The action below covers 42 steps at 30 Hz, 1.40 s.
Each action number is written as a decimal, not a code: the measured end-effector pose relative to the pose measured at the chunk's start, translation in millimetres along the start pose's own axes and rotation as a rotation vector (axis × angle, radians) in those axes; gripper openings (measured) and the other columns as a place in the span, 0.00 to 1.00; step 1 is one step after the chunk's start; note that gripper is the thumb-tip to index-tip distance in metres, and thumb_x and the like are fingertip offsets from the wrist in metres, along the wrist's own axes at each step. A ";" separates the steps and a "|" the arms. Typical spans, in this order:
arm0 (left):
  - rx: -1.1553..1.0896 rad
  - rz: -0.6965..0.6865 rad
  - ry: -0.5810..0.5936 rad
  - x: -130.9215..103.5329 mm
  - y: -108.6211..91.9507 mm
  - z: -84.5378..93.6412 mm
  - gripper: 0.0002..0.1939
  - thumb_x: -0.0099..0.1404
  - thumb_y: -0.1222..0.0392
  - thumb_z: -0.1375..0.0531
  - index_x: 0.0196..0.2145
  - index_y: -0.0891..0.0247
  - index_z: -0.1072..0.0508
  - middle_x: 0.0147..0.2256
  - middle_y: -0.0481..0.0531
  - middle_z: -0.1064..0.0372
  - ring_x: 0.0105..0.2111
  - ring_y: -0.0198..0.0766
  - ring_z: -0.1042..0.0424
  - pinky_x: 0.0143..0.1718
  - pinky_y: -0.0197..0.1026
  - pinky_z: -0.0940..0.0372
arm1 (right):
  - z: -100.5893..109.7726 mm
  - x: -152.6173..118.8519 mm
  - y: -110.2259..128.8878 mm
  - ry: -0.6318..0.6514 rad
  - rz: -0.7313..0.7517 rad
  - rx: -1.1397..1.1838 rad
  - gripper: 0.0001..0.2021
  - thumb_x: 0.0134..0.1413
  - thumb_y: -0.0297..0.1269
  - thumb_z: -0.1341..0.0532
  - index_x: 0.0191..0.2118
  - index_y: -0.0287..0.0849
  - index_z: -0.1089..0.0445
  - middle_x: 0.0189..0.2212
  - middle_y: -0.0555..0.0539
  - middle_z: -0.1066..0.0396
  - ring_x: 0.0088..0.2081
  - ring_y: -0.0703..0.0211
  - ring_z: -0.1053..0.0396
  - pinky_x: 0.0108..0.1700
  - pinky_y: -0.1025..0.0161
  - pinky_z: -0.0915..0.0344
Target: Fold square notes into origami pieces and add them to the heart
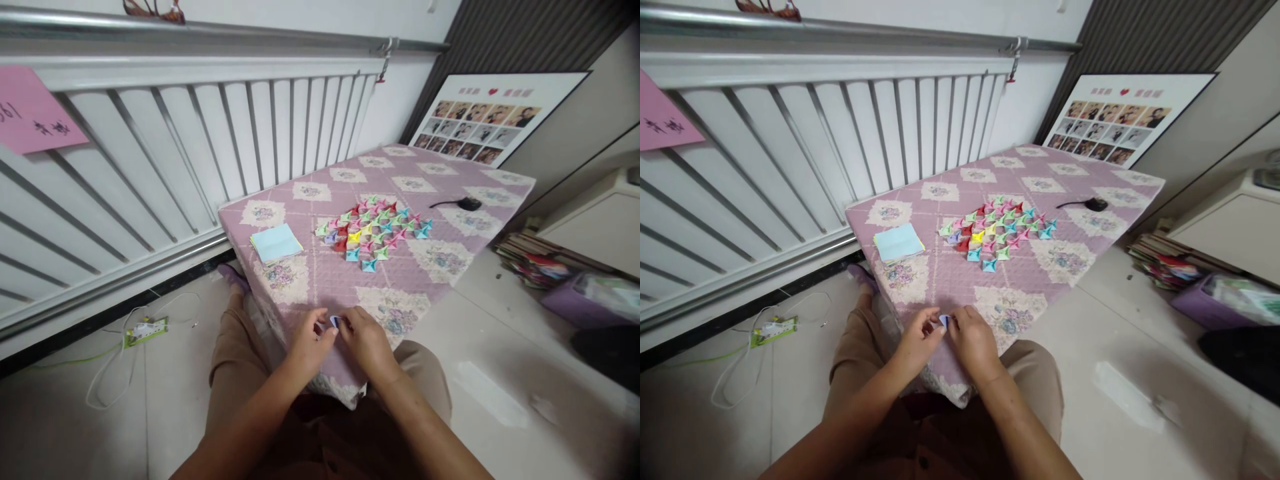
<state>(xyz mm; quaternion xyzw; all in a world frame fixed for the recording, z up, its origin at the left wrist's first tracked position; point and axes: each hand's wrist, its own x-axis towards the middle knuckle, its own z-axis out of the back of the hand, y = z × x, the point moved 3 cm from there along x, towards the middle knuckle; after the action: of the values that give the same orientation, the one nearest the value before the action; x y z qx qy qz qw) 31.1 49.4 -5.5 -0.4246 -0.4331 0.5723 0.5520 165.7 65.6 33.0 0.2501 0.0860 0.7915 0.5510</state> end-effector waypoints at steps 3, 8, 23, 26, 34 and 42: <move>-0.197 0.077 -0.024 -5.7 -4.4 -8.0 0.21 0.57 0.67 0.40 0.49 0.62 0.37 0.38 0.51 0.33 0.34 0.33 0.33 0.40 0.39 0.36 | -3.4 -3.7 2.2 -0.092 -0.074 0.150 0.05 0.54 0.32 0.48 0.34 0.42 0.35 0.28 0.47 0.32 0.30 0.59 0.33 0.34 0.65 0.39; -0.205 0.037 -0.054 -8.1 -12.4 -2.2 0.14 0.60 0.66 0.41 0.44 0.63 0.35 0.38 0.51 0.32 0.37 0.35 0.32 0.43 0.39 0.37 | -9.1 -9.0 12.6 -0.103 -0.202 0.274 0.04 0.51 0.35 0.47 0.32 0.44 0.37 0.25 0.51 0.33 0.26 0.61 0.34 0.30 0.66 0.41; 0.604 -0.238 0.199 -2.7 -30.9 30.3 0.09 0.64 0.66 0.49 0.34 0.61 0.30 0.35 0.52 0.29 0.37 0.40 0.31 0.39 0.40 0.39 | -2.2 -12.1 30.8 -0.056 0.053 0.247 0.03 0.58 0.32 0.47 0.35 0.43 0.37 0.31 0.47 0.33 0.33 0.58 0.33 0.35 0.63 0.36; 0.650 -0.231 0.245 -0.4 -32.9 35.5 0.08 0.63 0.66 0.49 0.32 0.62 0.30 0.33 0.52 0.30 0.36 0.40 0.31 0.38 0.39 0.39 | -0.9 -14.0 33.5 0.004 0.202 0.200 0.06 0.60 0.30 0.49 0.38 0.43 0.37 0.35 0.45 0.32 0.37 0.57 0.32 0.39 0.61 0.34; 0.656 -0.218 0.284 0.5 -38.2 39.2 0.08 0.61 0.67 0.48 0.30 0.61 0.30 0.31 0.51 0.30 0.33 0.39 0.33 0.36 0.38 0.41 | 7.7 -20.3 33.9 0.126 0.312 0.043 0.12 0.60 0.29 0.49 0.44 0.43 0.32 0.42 0.43 0.30 0.42 0.55 0.32 0.43 0.59 0.34; 0.457 -0.228 0.331 1.0 -44.9 43.5 0.10 0.62 0.66 0.48 0.28 0.62 0.28 0.27 0.50 0.30 0.28 0.37 0.34 0.33 0.37 0.41 | 11.4 -18.3 32.4 0.192 0.264 0.063 0.10 0.60 0.33 0.47 0.39 0.43 0.29 0.36 0.43 0.30 0.38 0.53 0.33 0.41 0.58 0.35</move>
<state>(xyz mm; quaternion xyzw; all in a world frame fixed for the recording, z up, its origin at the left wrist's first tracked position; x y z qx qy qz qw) 1.0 50.0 49.2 -0.3255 -0.2420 0.5124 0.7569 149.3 35.1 50.6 0.1995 0.1294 0.8743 0.4231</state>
